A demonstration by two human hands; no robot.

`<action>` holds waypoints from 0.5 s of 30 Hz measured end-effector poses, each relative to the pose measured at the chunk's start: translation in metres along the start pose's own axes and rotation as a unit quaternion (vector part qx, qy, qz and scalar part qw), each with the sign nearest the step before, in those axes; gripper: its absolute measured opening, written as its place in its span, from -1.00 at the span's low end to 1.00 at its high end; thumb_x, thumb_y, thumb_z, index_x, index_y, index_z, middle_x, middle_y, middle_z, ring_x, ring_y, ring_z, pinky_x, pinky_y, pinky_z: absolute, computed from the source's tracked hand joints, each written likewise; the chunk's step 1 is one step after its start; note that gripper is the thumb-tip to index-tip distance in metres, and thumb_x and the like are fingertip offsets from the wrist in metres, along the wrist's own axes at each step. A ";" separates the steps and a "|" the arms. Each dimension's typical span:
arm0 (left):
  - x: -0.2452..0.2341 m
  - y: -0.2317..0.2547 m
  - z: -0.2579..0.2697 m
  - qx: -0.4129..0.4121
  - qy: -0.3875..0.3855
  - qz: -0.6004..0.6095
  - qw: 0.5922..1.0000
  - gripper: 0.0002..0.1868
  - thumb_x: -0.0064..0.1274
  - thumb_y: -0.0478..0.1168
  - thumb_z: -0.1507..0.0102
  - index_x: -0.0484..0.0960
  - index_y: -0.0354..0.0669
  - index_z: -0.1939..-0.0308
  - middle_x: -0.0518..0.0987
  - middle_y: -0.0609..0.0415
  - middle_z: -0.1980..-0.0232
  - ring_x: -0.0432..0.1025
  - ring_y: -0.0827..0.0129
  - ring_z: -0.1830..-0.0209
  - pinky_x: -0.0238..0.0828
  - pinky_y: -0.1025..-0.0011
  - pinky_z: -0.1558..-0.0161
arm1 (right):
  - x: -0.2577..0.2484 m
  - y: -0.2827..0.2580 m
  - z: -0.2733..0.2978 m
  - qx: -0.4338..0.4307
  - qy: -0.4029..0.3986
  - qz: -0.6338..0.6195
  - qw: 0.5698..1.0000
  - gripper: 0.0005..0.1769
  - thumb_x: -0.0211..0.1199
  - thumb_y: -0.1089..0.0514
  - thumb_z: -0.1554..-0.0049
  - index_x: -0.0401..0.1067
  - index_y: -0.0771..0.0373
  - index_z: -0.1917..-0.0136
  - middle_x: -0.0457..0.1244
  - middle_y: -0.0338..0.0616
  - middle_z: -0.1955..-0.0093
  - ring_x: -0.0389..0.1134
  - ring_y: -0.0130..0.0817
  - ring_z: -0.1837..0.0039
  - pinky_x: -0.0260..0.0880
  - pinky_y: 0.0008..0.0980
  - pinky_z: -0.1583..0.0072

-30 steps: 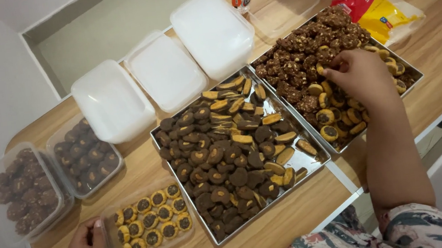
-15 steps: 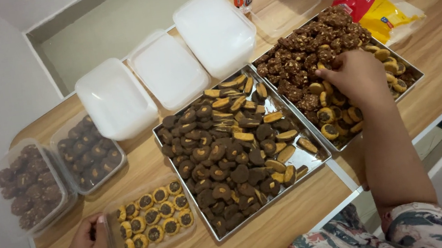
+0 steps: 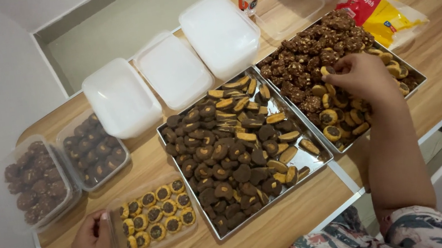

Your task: Packing various types of cookies from large metal trays into smaller plastic containers.

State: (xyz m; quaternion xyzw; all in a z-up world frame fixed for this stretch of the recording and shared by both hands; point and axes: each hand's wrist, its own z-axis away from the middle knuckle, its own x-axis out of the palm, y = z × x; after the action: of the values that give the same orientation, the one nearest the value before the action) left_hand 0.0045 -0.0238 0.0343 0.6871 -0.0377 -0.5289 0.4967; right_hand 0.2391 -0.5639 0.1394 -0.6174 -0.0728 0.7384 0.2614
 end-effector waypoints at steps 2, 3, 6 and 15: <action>0.000 0.000 0.000 -0.002 0.001 0.003 1.000 -0.78 0.00 -0.15 -0.42 0.74 -0.12 0.12 0.64 0.17 0.23 0.42 0.42 0.22 0.28 0.41 0.12 | -0.005 0.008 -0.001 -0.014 -0.008 -0.016 1.000 -0.56 0.36 -0.11 -0.08 0.60 0.19 -0.12 0.38 -0.07 -0.03 0.35 -0.11 -0.06 0.27 -0.09 -0.05; 0.000 0.000 0.001 -0.004 0.002 0.005 1.000 -0.77 0.00 -0.15 -0.41 0.75 -0.13 0.09 0.66 0.17 0.18 0.44 0.41 0.18 0.30 0.41 0.08 | -0.007 0.012 -0.001 -0.027 -0.016 -0.033 0.999 -0.55 0.36 -0.12 -0.04 0.61 0.15 -0.11 0.36 -0.13 0.07 0.33 -0.16 0.00 0.23 -0.12 -0.02; -0.001 0.008 0.003 -0.021 0.002 -0.015 1.000 -0.76 -0.01 -0.12 -0.43 0.75 -0.09 0.10 0.67 0.17 0.19 0.45 0.38 0.20 0.29 0.37 0.12 | -0.010 0.016 0.002 -0.064 -0.012 -0.084 0.994 -0.54 0.36 -0.10 -0.06 0.60 0.12 -0.18 0.26 -0.23 0.20 0.26 -0.26 0.10 0.17 -0.19 0.02; 0.004 -0.017 -0.006 0.026 0.011 -0.039 0.999 -0.76 0.01 -0.08 -0.44 0.73 -0.07 0.14 0.63 0.17 0.29 0.42 0.40 0.27 0.27 0.39 0.13 | 0.012 0.031 -0.015 -0.240 0.137 -0.226 0.934 -0.59 0.47 0.10 -0.15 0.47 0.24 -0.22 0.27 -0.23 0.00 0.22 -0.42 0.01 0.25 -0.41 -0.02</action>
State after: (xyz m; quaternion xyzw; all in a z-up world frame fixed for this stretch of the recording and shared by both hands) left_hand 0.0026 -0.0135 0.0193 0.7063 -0.0190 -0.5390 0.4585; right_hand 0.2428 -0.5880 0.1123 -0.7240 -0.3490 0.5290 0.2725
